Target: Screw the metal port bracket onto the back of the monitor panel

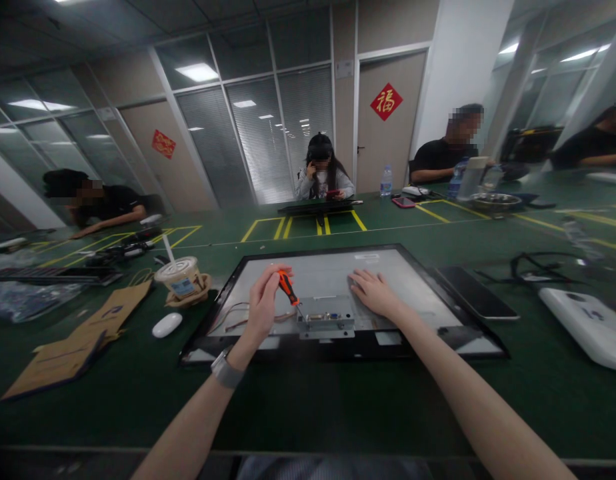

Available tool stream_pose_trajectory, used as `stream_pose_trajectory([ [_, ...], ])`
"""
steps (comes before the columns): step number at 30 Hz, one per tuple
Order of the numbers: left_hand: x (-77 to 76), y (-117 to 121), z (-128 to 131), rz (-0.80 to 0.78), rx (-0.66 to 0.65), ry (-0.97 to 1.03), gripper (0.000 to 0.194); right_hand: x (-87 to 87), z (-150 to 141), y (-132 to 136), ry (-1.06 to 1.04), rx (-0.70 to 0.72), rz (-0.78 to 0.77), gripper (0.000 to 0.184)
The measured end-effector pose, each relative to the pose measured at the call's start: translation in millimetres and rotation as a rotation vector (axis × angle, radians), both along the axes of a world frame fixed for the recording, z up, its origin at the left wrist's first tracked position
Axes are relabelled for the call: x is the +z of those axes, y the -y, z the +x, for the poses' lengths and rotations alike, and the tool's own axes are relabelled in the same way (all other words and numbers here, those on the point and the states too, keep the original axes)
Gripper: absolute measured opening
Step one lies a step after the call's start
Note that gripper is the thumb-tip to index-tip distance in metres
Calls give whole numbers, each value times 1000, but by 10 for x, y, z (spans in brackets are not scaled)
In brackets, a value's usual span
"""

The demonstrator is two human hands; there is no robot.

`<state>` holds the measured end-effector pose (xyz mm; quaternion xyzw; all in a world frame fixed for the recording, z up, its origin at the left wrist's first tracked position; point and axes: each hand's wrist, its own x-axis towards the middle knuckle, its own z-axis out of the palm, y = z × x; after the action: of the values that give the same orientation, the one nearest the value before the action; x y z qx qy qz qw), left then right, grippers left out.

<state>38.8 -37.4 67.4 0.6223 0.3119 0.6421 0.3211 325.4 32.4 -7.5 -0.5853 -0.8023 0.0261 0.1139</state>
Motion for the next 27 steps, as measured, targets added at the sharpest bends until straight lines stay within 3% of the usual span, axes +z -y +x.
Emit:
stream_pose_trajectory([
  [4,16,2,-6,44,75,-67,30,0,-8,1,6,6,-3,55],
  [9,4,-36,-2,-52,5,33,36,5,-13,4,12,7,-7,56],
  [14,35,-32,-7,40,80,-35,27,1,2,-2,8,12,-1,54],
  [21,5,-9,-13,-19,-33,-24,32,-13,5,-7,7,6,8,53],
  [27,33,8,-1,58,39,-60,23,4,5,2,17,12,-7,54],
])
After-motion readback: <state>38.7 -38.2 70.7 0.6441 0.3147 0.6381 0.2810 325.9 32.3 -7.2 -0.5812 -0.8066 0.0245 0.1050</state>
